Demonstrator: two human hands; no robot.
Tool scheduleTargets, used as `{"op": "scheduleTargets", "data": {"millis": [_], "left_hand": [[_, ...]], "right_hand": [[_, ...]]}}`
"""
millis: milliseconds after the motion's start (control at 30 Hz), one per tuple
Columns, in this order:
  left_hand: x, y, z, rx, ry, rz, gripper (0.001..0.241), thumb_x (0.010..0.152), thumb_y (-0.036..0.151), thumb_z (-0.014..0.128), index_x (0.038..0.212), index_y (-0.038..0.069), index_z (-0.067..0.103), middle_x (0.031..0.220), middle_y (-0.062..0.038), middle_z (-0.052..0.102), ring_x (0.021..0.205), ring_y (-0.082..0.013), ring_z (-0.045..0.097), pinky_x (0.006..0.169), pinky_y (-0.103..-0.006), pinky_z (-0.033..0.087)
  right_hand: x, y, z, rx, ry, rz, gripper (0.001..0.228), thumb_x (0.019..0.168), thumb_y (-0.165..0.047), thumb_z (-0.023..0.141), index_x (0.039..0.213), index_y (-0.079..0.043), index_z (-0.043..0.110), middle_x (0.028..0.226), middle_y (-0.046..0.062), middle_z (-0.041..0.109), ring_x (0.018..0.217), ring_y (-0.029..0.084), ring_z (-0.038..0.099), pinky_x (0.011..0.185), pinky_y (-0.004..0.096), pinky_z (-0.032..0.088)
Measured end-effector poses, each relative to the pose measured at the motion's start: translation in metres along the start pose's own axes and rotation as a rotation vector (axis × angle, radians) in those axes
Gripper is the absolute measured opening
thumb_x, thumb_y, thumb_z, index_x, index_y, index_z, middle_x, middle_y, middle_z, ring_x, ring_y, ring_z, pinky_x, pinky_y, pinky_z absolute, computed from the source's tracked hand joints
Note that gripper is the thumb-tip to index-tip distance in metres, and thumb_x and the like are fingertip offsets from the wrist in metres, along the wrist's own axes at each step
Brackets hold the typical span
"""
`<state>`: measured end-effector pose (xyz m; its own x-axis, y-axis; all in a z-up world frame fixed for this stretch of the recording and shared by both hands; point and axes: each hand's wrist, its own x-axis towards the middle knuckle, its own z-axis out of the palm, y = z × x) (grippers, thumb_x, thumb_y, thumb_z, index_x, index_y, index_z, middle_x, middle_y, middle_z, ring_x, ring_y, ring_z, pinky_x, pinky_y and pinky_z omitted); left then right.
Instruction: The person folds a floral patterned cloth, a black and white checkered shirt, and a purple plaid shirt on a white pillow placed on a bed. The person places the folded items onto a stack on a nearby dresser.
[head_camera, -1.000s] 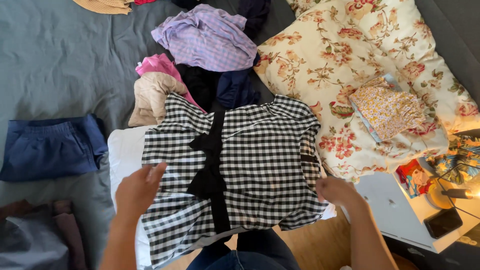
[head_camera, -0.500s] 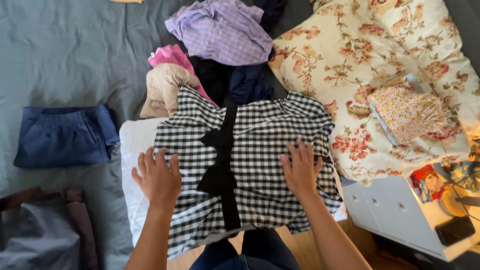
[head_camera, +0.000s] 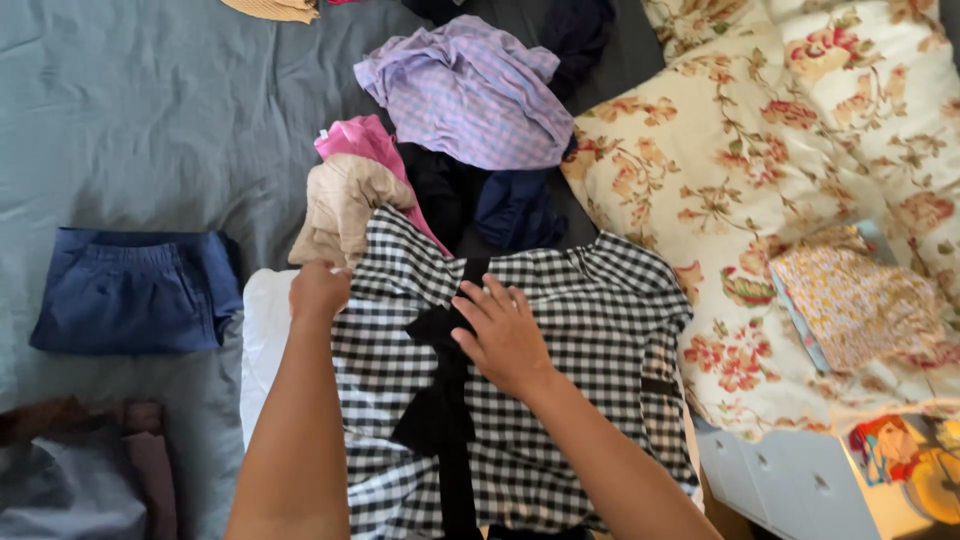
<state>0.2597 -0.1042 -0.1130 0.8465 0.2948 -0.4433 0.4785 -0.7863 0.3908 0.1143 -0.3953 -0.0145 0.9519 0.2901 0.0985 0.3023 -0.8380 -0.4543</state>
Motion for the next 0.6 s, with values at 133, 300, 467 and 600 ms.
{"op": "scheduleTargets", "data": {"millis": [133, 300, 467, 600], "left_hand": [[0.014, 0.012, 0.001, 0.083, -0.155, -0.076, 0.051, 0.093, 0.05, 0.072, 0.113, 0.004, 0.077, 0.117, -0.019, 0.074, 0.112, -0.0348, 0.069, 0.096, -0.0455, 0.052], [0.033, 0.0, 0.012, 0.048, -0.242, 0.005, 0.045, 0.081, 0.05, 0.08, 0.092, 0.007, 0.083, 0.087, -0.013, 0.08, 0.087, -0.0272, 0.076, 0.086, -0.0408, 0.055], [-0.007, 0.029, -0.035, -0.121, -0.019, 0.091, 0.035, 0.078, 0.043, 0.081, 0.097, 0.014, 0.082, 0.086, -0.009, 0.076, 0.082, -0.0241, 0.07, 0.078, -0.0407, 0.052], [-0.014, 0.006, -0.047, -0.459, -0.133, 0.131, 0.033, 0.088, 0.03, 0.086, 0.085, -0.002, 0.077, 0.076, -0.01, 0.064, 0.072, -0.0166, 0.056, 0.066, -0.0374, 0.045]], "right_hand": [[0.02, 0.007, 0.022, -0.04, -0.182, 0.018, 0.056, 0.104, -0.047, 0.047, 0.149, -0.013, 0.048, 0.16, 0.007, 0.039, 0.152, 0.034, 0.025, 0.119, 0.06, 0.019], [0.04, 0.0, 0.02, -0.044, -0.501, 0.098, 0.062, 0.103, -0.057, 0.035, 0.157, -0.026, 0.033, 0.168, 0.002, 0.023, 0.155, 0.034, 0.01, 0.118, 0.068, 0.003], [0.029, 0.002, 0.032, -0.045, -0.52, 0.131, 0.061, 0.103, -0.058, 0.033, 0.158, -0.033, 0.031, 0.168, 0.0, 0.022, 0.156, 0.034, 0.01, 0.119, 0.069, 0.002], [0.032, -0.001, 0.031, -0.066, -0.513, 0.128, 0.058, 0.103, -0.059, 0.031, 0.158, -0.04, 0.03, 0.169, 0.0, 0.018, 0.155, 0.035, 0.009, 0.119, 0.069, 0.001]]}}
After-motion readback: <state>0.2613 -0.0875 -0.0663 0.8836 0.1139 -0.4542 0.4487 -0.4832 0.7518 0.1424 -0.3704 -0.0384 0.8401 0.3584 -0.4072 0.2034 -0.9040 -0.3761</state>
